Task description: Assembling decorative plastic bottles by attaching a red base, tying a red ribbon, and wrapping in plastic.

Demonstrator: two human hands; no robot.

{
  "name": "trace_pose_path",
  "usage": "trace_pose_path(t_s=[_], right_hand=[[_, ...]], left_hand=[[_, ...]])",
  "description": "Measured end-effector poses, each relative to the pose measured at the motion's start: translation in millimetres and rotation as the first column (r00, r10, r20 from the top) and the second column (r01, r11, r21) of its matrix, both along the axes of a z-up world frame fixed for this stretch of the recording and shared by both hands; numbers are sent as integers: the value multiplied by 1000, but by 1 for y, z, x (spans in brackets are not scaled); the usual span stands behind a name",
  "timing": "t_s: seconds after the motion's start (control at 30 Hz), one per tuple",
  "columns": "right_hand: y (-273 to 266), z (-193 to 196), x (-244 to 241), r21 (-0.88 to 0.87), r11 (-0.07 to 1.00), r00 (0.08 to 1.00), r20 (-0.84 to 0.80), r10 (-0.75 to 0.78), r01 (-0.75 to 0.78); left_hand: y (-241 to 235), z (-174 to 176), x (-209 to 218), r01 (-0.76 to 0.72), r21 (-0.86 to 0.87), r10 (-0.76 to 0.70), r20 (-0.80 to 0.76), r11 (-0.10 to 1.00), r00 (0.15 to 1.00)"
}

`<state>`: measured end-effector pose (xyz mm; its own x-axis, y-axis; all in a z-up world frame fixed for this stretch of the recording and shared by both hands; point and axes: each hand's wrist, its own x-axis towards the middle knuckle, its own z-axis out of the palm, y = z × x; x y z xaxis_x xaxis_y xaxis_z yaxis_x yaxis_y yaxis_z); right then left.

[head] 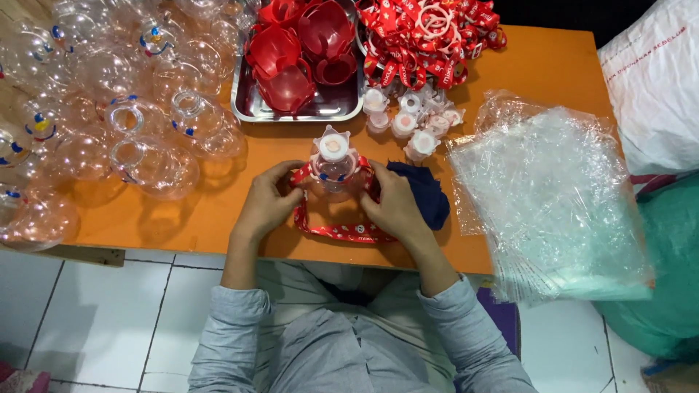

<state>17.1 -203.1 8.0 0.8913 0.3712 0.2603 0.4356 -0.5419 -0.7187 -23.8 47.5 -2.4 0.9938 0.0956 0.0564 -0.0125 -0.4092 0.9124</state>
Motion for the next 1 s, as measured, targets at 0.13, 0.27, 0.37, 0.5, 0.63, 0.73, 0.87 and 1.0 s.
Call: trace_pose_path(t_s=[0.13,0.27,0.37,0.5,0.63,0.73,0.87,1.0], right_hand=[[-12,-27,13,12,999,996,83,-41,40],[-17,-14,8,182,966,977,75,-199,182],[-20,-9,4,384,898,974,-18,-225,215],[-26,-13,13,661,652,927,-300,-225,372],[-40,-14,16,727,483,869,-459,-186,488],[-49,-8,13,756,357,828,-552,-104,549],[-61,-18,14,779,320,829,-557,-42,540],[-62,-20,7,816,262,840,-541,32,515]], left_hand=[[4,-12,2,-139,3,137,142,990,980],[7,-20,2,-327,17,314,239,945,919],[5,-20,-2,-282,-240,318,126,929,940],[19,-23,4,-209,-757,149,-148,619,978],[29,-17,0,-187,-810,93,-163,556,982],[28,-12,-4,-150,-707,104,-107,691,989],[29,-13,0,-251,-504,279,-21,826,960],[29,-6,-2,-315,-388,351,24,866,936]])
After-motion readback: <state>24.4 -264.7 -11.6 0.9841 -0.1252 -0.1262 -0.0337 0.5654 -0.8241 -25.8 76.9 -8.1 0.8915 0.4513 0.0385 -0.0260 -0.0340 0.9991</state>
